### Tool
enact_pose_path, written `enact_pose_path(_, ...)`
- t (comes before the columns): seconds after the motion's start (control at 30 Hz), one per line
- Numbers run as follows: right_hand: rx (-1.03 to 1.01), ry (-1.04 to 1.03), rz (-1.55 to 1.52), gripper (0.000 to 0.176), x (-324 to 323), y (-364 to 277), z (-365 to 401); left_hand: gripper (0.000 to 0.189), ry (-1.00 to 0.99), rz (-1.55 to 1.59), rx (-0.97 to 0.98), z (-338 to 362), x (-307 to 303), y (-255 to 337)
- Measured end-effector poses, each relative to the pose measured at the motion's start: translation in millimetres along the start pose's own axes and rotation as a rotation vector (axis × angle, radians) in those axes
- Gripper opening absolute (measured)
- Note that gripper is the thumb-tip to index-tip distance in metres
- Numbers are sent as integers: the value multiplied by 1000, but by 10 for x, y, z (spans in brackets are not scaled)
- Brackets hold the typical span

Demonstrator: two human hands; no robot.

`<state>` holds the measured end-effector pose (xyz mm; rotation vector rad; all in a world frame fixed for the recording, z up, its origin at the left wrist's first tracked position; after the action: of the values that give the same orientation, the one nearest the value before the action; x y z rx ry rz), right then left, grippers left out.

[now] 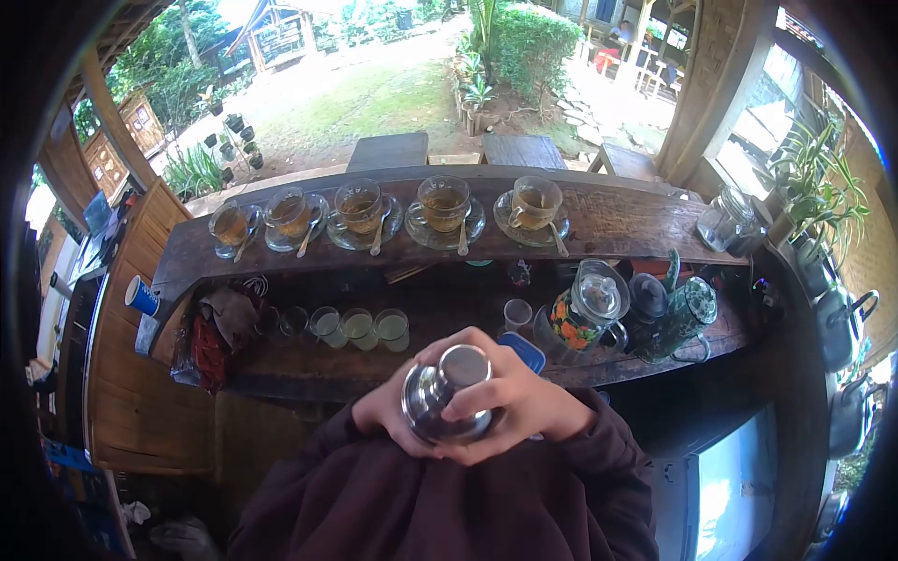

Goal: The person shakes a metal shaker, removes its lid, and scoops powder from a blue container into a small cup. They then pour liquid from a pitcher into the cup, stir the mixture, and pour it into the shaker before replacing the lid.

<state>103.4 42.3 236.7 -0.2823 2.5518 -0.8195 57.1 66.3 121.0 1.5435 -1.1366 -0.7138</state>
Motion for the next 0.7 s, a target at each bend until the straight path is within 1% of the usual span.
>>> enact_pose_path(0.03, -17, -25, -102, 48, 41, -13, -2, 101, -36, 144, 29, -17, 100, -41)
enact_pose_path(0.07, -35, -51, -203, 48, 71, -31, -10, 101, -32, 141, 34, -17, 98, -31)
enact_pose_path(0.1, -32, -90, -192, 51, 56, -39, -20, 102, -35, 182, 5, -23, 110, -16)
enact_pose_path(0.13, -32, -90, -193, 51, 61, -37, -26, 103, -40, 225, -28, -18, 132, -25)
enact_pose_path(0.17, -72, -54, -293, 53, 25, -72, -30, 102, -91, 229, -51, -19, 175, -110)
enact_pose_path(0.2, -112, -19, -392, 55, -19, -101, -32, 102, -93, 228, -50, -44, 175, -117)
enact_pose_path(0.23, -170, -22, -398, 60, -24, -151, -30, 101, -225, 226, 2, -66, 289, -48)
enact_pose_path(0.27, -168, -24, -396, 60, -4, -147, -19, 100, -354, 223, 56, -86, 398, 23)
enact_pose_path(0.3, -198, 95, -587, 63, -112, -134, 5, 100, -461, 39, 534, -85, 490, 425)
enact_pose_path(0.33, -226, 219, -778, 67, -224, -97, 43, 99, -552, -155, 1008, 129, 605, 673)
enact_pose_path(0.37, -322, 286, -811, 74, -397, -122, 48, 100, -472, 1, 557, -107, 534, 422)
enact_pose_path(0.4, -348, 458, -748, 76, -641, -60, 204, 101, -378, 147, 108, -149, 447, 52)
enact_pose_path(0.43, -301, 518, -619, 75, -788, -96, 270, 101, -383, 146, 108, -62, 434, 133)
enact_pose_path(0.47, -255, 577, -488, 74, -932, -136, 340, 101, -234, 219, 38, -31, 285, 157)
enact_pose_path(0.5, -211, 645, -493, 73, -1049, -89, 461, 102, -85, 292, -34, -10, 139, 131)
enact_pose_path(0.53, -166, 713, -497, 72, -1138, -22, 612, 102, -92, 293, -35, 8, 134, 129)
enact_pose_path(0.57, -131, 759, -479, 70, -1192, 26, 746, 100, 80, 124, 9, 20, -46, 145)
enact_pose_path(0.6, -95, 771, -482, 61, -1226, 82, 887, 98, 252, -46, 54, 50, -211, 178)
enact_pose_path(0.63, -36, 832, -480, 60, -1246, 173, 996, 97, 355, -185, 71, 56, -305, 150)
enact_pose_path(0.67, 21, 893, -479, 59, -1257, 243, 1091, 97, 354, -183, 69, 31, -342, -37)
enact_pose_path(0.7, 42, 926, -532, 54, -1217, 282, 1133, 97, 507, -359, 71, 73, -530, -260)
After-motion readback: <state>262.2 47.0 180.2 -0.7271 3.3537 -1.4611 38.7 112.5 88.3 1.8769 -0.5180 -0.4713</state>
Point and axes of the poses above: each hand's wrist, its own z-axis away from the middle knuckle, its own x-axis out of the palm, y = z × x, the point moved 10 cm from there along -z, towards the middle knuckle, and after that the axes turned 1 degree about -x, right-handed, at the moved point
